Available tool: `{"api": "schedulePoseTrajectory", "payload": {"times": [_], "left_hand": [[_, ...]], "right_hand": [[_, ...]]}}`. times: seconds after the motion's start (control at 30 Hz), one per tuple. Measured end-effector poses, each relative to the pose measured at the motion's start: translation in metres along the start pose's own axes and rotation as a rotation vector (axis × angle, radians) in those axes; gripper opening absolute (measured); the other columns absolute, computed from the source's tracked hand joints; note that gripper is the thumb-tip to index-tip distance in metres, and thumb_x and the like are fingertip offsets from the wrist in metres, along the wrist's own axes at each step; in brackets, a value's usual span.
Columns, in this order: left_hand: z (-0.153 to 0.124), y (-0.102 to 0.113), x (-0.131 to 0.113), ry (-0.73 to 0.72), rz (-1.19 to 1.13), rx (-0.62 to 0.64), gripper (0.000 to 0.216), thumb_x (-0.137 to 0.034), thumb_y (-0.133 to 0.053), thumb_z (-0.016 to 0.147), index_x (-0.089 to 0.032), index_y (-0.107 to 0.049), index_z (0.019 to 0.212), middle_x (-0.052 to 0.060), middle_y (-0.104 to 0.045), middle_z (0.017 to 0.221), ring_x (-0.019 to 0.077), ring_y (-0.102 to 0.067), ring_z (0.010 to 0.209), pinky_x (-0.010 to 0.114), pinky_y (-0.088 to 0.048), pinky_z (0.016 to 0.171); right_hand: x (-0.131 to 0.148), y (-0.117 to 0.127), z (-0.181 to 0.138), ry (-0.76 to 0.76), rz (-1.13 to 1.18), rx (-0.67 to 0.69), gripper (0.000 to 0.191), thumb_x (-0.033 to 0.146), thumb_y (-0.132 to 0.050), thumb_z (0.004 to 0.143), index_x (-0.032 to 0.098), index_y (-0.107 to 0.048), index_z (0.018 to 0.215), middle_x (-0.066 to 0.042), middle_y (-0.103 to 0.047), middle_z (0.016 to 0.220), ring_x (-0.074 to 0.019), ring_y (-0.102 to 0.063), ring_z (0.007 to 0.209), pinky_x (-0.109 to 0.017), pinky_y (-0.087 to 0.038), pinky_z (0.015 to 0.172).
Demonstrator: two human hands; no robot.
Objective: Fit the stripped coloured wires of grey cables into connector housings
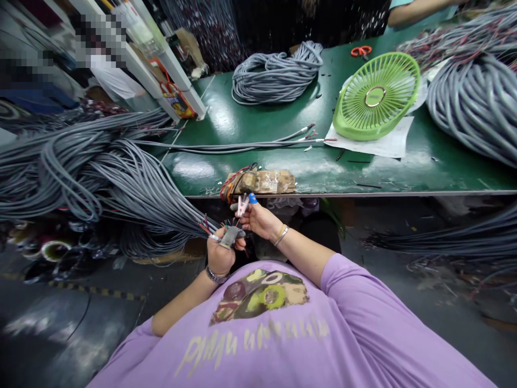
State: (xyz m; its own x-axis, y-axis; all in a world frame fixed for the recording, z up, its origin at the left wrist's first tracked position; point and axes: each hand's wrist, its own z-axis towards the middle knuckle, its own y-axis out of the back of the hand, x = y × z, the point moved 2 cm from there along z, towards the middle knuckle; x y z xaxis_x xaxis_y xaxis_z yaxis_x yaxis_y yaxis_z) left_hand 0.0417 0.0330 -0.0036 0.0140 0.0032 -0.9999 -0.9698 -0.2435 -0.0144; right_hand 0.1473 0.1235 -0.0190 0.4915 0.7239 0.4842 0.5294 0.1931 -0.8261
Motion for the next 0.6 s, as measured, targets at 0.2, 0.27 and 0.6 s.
{"api": "schedulePoseTrajectory", "payload": {"times": [0.2,0.27,0.6], "left_hand": [[0.005,-0.002,-0.004,0.022,-0.024,0.05,0.03,-0.045,-0.065,0.077,-0.015,-0.066,0.071,0.001,-0.063,0.051,0.0093,-0.054,0.04,0.019,-0.042,0.039],[0.008,-0.003,-0.004,0.03,-0.025,0.057,0.031,-0.045,-0.065,0.077,-0.015,-0.066,0.07,0.001,-0.063,0.051,0.0087,-0.052,0.038,0.019,-0.041,0.038],[0.016,-0.005,0.001,0.057,-0.035,0.103,0.031,-0.044,-0.064,0.079,-0.015,-0.065,0.068,0.0,-0.061,0.048,0.0074,-0.049,0.036,0.018,-0.039,0.038]], "right_hand": [[0.007,-0.008,-0.003,0.096,-0.116,-0.038,0.037,0.049,-0.063,0.084,0.013,-0.069,0.089,-0.004,-0.063,0.073,-0.0093,-0.049,0.057,-0.02,-0.039,0.049],[0.006,-0.008,-0.002,0.105,-0.106,-0.056,0.043,0.055,-0.059,0.085,0.013,-0.069,0.088,-0.004,-0.063,0.071,-0.0091,-0.049,0.055,-0.02,-0.039,0.048],[0.002,-0.006,0.006,0.112,0.068,-0.105,0.041,0.055,-0.065,0.081,0.014,-0.065,0.079,0.0,-0.062,0.065,-0.0065,-0.051,0.05,-0.017,-0.039,0.044]]}}
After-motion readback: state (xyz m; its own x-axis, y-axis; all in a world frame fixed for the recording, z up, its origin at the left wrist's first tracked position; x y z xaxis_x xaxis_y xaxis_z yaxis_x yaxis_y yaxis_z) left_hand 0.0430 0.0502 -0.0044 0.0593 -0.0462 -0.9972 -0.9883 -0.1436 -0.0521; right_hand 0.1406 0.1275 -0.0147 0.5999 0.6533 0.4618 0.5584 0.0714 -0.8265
